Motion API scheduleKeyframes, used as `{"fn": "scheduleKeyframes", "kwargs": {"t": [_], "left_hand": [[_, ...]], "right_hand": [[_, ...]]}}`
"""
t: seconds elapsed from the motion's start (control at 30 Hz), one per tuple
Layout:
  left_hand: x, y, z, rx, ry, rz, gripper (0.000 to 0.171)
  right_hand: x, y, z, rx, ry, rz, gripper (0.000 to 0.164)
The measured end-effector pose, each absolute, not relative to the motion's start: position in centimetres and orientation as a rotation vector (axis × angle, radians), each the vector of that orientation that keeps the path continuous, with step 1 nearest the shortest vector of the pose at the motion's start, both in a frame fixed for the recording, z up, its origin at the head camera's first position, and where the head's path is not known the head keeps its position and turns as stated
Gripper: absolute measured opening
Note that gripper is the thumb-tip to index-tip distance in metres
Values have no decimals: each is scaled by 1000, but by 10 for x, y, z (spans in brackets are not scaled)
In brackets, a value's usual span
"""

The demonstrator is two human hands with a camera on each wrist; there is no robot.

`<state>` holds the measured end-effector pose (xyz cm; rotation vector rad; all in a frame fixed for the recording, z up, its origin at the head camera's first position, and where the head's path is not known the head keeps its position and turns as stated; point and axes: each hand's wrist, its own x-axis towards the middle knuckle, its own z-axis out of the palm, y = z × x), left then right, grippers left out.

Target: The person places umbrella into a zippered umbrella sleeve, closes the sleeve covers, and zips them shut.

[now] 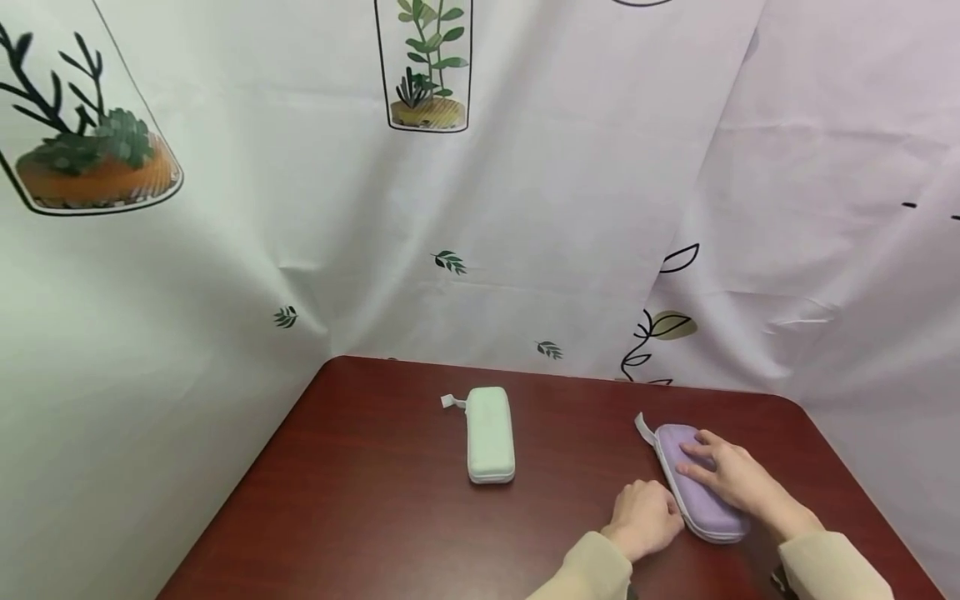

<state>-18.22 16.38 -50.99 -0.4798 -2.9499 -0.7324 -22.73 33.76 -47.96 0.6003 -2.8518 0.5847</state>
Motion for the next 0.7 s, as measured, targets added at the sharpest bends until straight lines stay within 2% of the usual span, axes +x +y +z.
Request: {"fn": "scheduleKeyframes", "kwargs": {"t": [0.37,0.47,0.6,0.7], "left_hand": [[-169,165,-508,-560,-2918,-566,28],[-167,164,-507,-591,-2907,-572,25],[-168,160,-507,-587,-2909,-661,17],[-168,156,-507,-539,-2936,-768,14]], "right_hand": [[-220,329,-476,517,-2843,527,44],[-218,331,-476,517,-2838,522,44],[-219,341,-479,712,-2732,433,32],[-224,352,-480,952,-2590,271,34]]}}
